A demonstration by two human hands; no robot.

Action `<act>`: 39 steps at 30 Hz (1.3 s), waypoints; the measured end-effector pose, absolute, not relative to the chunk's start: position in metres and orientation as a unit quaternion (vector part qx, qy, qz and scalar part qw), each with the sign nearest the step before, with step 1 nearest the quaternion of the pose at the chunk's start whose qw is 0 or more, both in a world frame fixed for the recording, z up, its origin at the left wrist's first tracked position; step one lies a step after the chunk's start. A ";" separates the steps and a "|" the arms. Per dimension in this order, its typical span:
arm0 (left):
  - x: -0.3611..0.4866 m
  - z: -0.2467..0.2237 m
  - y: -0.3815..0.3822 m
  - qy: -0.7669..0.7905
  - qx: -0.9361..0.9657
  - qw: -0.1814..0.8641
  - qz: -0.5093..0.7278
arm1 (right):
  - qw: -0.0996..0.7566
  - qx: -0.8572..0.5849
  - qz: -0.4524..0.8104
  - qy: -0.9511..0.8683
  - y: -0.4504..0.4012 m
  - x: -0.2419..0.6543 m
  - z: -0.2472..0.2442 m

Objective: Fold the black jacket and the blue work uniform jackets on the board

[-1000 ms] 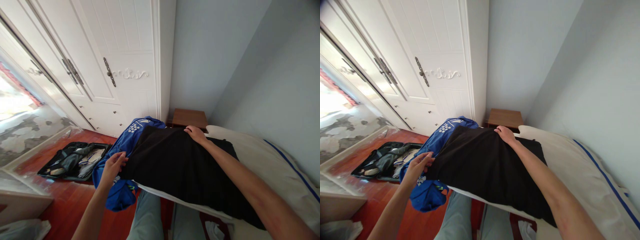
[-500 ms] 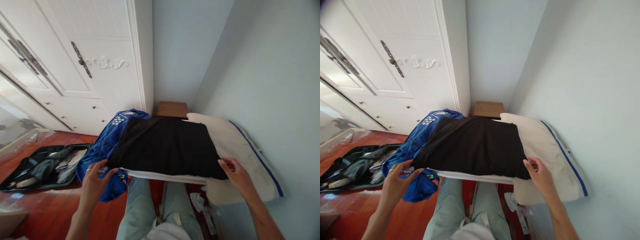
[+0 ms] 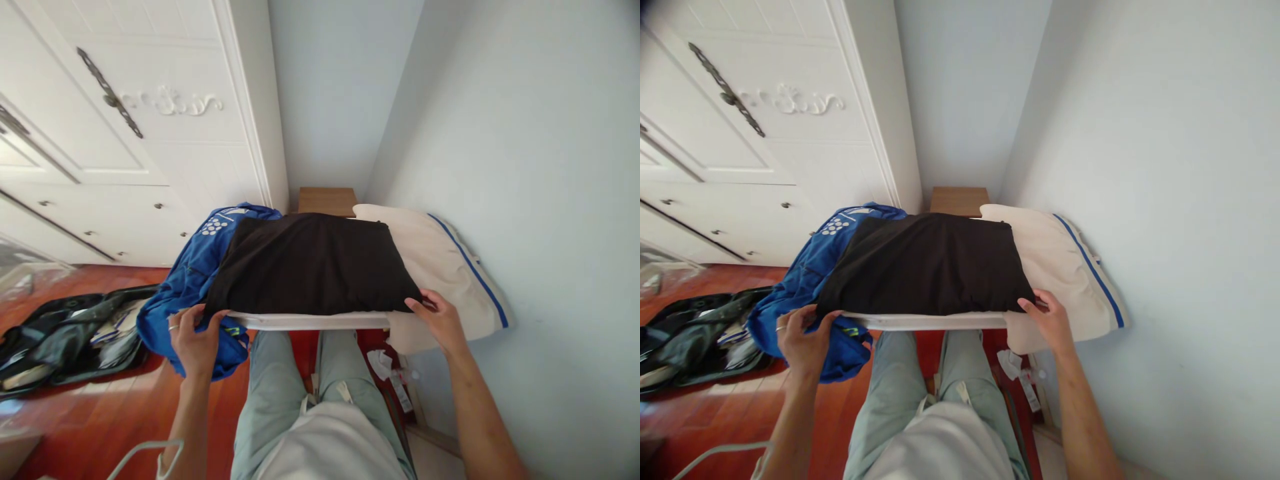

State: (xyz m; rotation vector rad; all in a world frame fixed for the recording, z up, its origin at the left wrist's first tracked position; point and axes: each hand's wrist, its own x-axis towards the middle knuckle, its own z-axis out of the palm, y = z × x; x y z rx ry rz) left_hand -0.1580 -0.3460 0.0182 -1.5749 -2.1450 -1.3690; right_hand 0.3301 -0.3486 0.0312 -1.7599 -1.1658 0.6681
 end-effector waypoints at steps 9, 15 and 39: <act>-0.193 0.032 -0.332 -0.744 -0.479 -0.032 -0.465 | 0.467 -0.727 0.197 -0.462 -0.317 0.364 0.031; -0.220 0.055 -0.325 -0.704 -0.556 -0.212 -0.388 | 0.408 -0.721 0.271 -0.490 -0.309 0.385 0.030; -0.201 0.076 -0.282 -0.805 -0.560 -0.095 -0.172 | 0.401 -0.660 0.454 -0.444 -0.189 0.371 0.030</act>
